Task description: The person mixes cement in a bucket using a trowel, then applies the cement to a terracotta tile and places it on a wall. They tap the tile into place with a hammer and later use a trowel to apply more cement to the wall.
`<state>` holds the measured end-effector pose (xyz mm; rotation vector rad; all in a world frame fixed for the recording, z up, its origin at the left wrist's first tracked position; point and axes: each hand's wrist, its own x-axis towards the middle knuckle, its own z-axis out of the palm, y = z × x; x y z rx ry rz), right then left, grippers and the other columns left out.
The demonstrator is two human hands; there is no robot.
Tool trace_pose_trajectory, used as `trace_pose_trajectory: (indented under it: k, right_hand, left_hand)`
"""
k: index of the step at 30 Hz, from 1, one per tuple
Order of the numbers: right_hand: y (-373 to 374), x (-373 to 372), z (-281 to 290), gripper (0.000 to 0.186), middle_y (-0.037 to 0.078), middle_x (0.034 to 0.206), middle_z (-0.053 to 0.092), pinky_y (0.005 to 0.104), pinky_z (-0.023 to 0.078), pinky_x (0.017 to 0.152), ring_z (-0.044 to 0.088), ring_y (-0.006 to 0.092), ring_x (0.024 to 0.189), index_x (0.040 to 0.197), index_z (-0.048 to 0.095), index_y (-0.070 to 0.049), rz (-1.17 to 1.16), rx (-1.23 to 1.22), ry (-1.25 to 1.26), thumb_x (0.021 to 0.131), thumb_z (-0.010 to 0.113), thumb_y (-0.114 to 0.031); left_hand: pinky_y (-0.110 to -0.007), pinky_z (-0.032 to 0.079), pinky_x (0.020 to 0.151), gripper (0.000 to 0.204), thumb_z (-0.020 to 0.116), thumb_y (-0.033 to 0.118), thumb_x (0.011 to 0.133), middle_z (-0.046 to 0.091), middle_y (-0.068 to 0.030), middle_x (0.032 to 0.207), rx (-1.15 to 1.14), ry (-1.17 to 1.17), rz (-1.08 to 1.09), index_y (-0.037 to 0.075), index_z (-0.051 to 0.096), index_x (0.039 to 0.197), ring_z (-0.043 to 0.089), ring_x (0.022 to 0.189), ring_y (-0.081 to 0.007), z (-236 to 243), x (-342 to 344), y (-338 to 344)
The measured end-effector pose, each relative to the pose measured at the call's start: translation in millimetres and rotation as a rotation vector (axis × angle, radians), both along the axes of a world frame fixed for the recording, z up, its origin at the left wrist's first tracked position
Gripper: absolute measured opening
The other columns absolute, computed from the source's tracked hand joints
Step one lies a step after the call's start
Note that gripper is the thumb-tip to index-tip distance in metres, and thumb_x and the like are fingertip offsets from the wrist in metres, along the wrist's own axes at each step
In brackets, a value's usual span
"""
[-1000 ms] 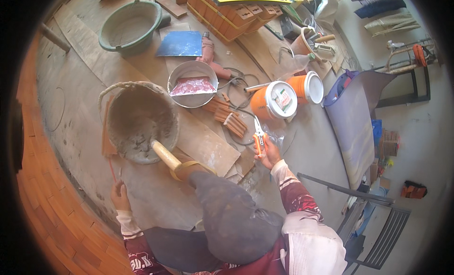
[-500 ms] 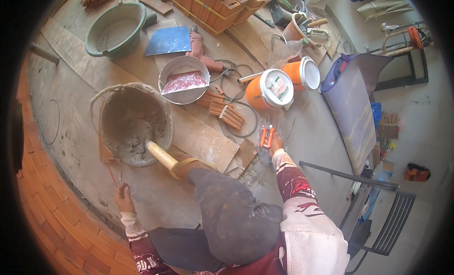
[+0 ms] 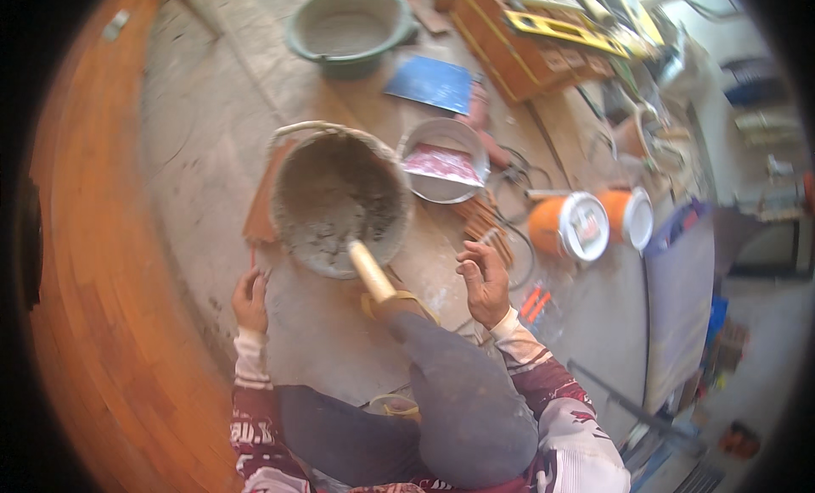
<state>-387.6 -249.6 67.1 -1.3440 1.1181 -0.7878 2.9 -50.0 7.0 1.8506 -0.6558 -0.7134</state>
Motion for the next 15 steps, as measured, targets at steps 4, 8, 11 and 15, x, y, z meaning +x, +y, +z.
trace_pose_trajectory:
  k: [4, 8, 11, 15]
  right_hand:
    - [-33.4, 108.4, 81.3, 0.054, 0.02, 0.076, 0.067, 0.042, 0.053, 0.067, 0.067, 0.0364, 0.07, 0.129, 0.049, -0.001, 0.797, -0.222, 0.631, 0.094, 0.06, -0.041]
    - [-16.2, 146.3, 70.7, 0.07, 0.03, 0.071, 0.063, 0.0523, 0.05, 0.06, 0.063, 0.0466, 0.064, 0.136, 0.037, 0.001, 1.015, -0.406, 0.768, 0.091, 0.059, -0.047]
    - [-13.5, 136.2, 30.8, 0.059, 0.027, 0.078, 0.065, 0.044, 0.046, 0.044, 0.062, 0.0344, 0.053, 0.13, 0.045, 0.005, 0.905, -0.411, 0.606, 0.091, 0.058, -0.037]
    - [-56.2, 154.4, 90.6, 0.035, 0.003, 0.08, 0.055, 0.0292, 0.045, 0.05, 0.053, 0.0107, 0.057, 0.11, 0.059, 0.0, 0.914, 0.639, 0.422, 0.088, 0.056, -0.026]
  left_hand:
    - [-0.031, 0.049, 0.092, 0.033, 0.064, 0.017, 0.095, 0.066, -0.0142, 0.115, -0.086, -0.045, 0.11, -0.003, 0.06, 0.121, 0.063, 0.105, -0.0217, 44.3, -0.9, -47.7]
    - [-0.035, 0.049, 0.094, 0.037, 0.066, 0.02, 0.093, 0.065, -0.0165, 0.119, -0.16, -0.138, 0.082, -0.002, 0.06, 0.122, 0.062, 0.11, -0.0231, 68.6, -19.1, -98.8]
    - [-0.04, 0.045, 0.1, 0.045, 0.069, 0.024, 0.089, 0.063, -0.0194, 0.121, -0.17, -0.257, 0.061, -0.001, 0.059, 0.125, 0.058, 0.117, -0.0307, 74.6, -24.3, -133.8]
    - [-0.045, 0.035, 0.108, 0.051, 0.068, 0.031, 0.086, 0.061, -0.0205, 0.124, -0.018, -0.408, 0.088, 0.004, 0.058, 0.128, 0.052, 0.124, -0.0346, 41.5, -7.7, -139.1]
